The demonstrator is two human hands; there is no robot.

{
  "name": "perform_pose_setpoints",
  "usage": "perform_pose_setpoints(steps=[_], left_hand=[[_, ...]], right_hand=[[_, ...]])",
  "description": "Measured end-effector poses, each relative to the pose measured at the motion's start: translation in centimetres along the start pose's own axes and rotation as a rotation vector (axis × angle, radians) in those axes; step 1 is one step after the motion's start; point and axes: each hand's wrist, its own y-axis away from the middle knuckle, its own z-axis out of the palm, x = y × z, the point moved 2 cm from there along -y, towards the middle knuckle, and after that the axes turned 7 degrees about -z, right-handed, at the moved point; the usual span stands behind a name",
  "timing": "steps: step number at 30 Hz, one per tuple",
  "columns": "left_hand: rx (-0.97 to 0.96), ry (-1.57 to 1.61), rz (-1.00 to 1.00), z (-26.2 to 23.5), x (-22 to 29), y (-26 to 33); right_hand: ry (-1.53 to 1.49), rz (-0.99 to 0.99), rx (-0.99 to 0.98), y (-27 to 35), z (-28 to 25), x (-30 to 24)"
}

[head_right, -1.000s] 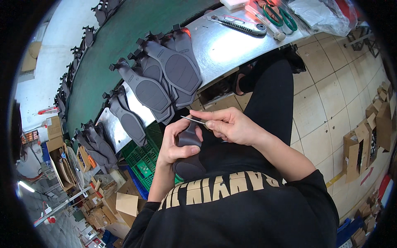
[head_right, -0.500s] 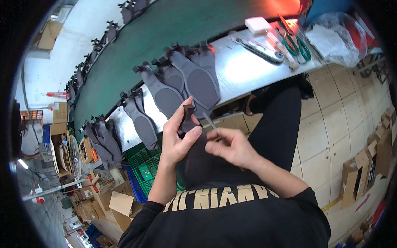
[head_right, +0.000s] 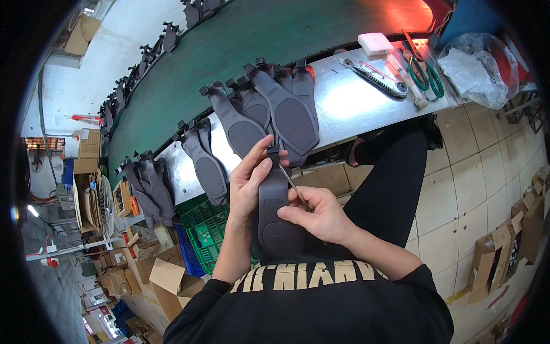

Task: Trimming excess material from shoe insoles using a small blade.

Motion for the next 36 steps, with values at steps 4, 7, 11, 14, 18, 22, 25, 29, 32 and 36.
perform_pose_setpoints(steps=[4,7,11,14,18,22,25,29,32,36], left_hand=[[0.000,0.021,-0.080,-0.73,-0.61,0.06],[0.014,0.016,-0.092,-0.59,-0.51,0.14],[0.030,0.016,-0.086,-0.45,-0.53,0.17],[0.050,0.013,-0.085,-0.35,-0.58,0.20],[0.063,0.007,-0.060,-0.51,-0.96,0.17],[0.112,0.099,-0.091,-0.48,-1.04,0.57],[0.127,0.145,-0.108,-0.52,-0.81,0.79],[0.127,0.211,-0.159,-0.53,-0.82,0.81],[0.103,0.182,-0.130,-0.36,-0.57,0.84],[0.085,0.143,-0.119,-0.32,-0.67,0.66]], right_hand=[[-0.012,0.011,-0.014,-0.09,-0.10,0.21],[-0.056,0.013,-0.028,0.01,-0.10,0.24],[-0.049,0.014,-0.022,0.00,-0.10,0.31],[-0.035,0.009,-0.023,-0.02,-0.14,0.47],[-0.015,0.011,-0.016,-0.01,-0.11,0.55],[0.045,-0.018,-0.019,0.12,0.22,0.79],[0.117,-0.081,-0.036,0.15,0.50,0.77],[0.221,-0.111,-0.037,0.10,0.55,0.82],[0.210,-0.114,-0.031,0.11,0.59,0.71],[0.197,-0.105,-0.031,0.13,0.59,0.65]])
